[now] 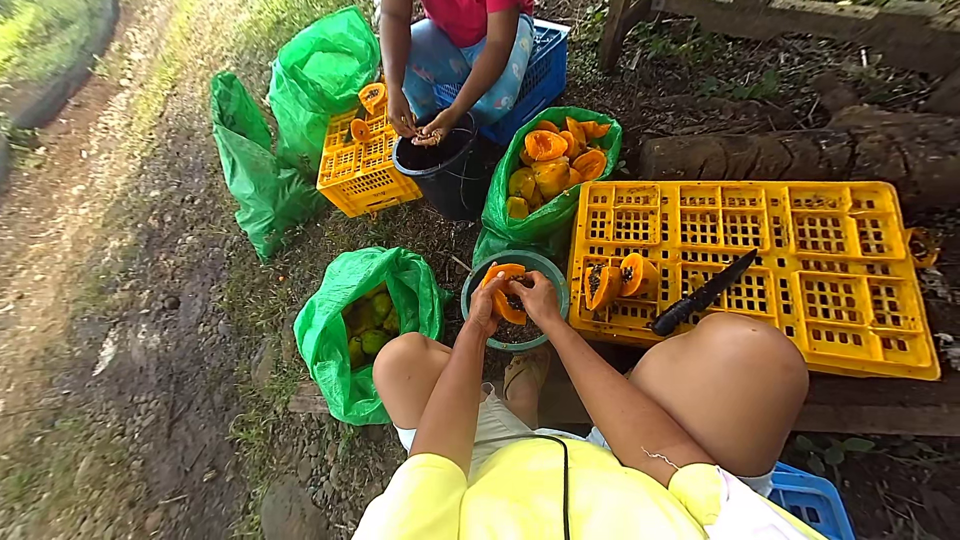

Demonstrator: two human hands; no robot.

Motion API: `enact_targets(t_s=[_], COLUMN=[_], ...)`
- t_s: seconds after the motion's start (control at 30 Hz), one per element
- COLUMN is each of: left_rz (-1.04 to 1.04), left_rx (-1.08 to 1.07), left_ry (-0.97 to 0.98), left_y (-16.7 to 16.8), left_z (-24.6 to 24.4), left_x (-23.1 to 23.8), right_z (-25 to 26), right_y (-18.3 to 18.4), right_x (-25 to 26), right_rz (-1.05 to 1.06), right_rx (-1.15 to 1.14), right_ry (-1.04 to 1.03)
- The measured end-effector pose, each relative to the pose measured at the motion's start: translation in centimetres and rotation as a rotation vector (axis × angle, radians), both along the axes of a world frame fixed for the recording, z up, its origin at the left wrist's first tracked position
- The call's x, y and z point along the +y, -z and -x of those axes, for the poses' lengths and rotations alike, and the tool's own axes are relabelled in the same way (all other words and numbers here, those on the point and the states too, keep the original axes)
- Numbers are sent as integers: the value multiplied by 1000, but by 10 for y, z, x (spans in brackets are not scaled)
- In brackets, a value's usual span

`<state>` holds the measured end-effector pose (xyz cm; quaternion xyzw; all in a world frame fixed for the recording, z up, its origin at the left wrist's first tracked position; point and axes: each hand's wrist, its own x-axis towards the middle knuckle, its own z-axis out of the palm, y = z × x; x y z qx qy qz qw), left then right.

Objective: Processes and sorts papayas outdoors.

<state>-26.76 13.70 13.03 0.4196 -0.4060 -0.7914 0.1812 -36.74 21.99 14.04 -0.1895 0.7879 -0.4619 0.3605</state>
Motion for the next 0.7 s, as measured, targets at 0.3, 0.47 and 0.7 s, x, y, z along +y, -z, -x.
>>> enact_targets(t_s=[0.3, 0.47, 0.7], left_rz=[-28, -4, -61], left_rx=[-24, -60, -79], left_ry=[-43, -23, -77], left_y=[-4, -5, -7], left_z=[-1, 3, 5], left_x=[-1, 3, 2], right_z=[0, -3, 2], right_y=[4, 2, 2], right_x=[3, -5, -1], right_rz=[16, -76, -120], right_rx=[16, 57, 52], right_ry=[21, -36, 1])
